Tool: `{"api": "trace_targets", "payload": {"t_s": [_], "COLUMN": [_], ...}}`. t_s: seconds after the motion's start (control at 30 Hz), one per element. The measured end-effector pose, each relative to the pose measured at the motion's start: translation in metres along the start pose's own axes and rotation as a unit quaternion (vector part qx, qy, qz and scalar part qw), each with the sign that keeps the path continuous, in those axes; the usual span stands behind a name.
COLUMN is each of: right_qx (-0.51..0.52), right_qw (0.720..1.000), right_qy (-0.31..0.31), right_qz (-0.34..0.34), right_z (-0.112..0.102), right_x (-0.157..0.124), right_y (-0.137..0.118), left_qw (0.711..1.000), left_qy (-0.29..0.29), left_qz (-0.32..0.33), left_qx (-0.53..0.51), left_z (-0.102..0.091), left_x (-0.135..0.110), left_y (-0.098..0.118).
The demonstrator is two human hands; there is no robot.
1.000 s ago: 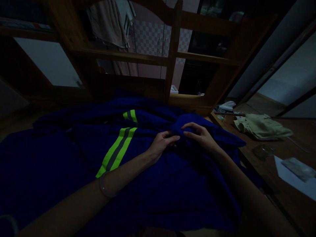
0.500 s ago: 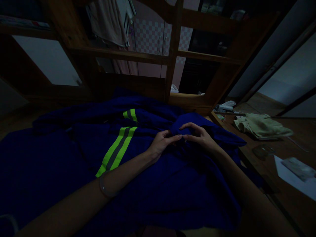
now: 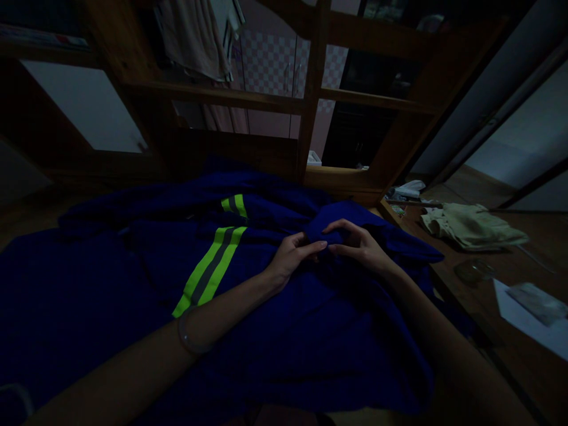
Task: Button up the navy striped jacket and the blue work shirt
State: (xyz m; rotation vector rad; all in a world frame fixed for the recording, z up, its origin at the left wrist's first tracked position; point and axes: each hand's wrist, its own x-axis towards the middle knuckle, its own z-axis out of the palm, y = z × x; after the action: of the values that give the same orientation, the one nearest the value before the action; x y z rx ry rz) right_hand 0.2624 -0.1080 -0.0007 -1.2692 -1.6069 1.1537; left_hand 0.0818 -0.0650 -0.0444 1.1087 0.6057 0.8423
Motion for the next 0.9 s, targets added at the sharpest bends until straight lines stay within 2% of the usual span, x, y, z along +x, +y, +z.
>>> {"api": "trace_targets", "payload": {"t_s": [0.27,0.5,0.9], "right_qx": [-0.021,-0.024,-0.004], "right_qw": [0.999,0.999,0.999], "right_qy": [-0.026,-0.037,-0.036], "right_qz": [-0.003,-0.001,0.004], "right_z": [-0.0031,-0.0021,-0.0019], "right_x": [0.0011,0.0014,0.0011], "right_y": [0.0024,0.0022,0.0022], "left_qw": [1.000,0.999,0.998], "left_qy": [0.005,0.018,0.036], "left_qz": [0.003,-0.037,-0.006], "left_qx": [0.020,0.015,0.043], "left_z": [0.0016,0.0012,0.0018], "left_x": [-0.0001,0.0018,0.0011], "left_y": [-0.0012,-0.0007,-0.0006]}}
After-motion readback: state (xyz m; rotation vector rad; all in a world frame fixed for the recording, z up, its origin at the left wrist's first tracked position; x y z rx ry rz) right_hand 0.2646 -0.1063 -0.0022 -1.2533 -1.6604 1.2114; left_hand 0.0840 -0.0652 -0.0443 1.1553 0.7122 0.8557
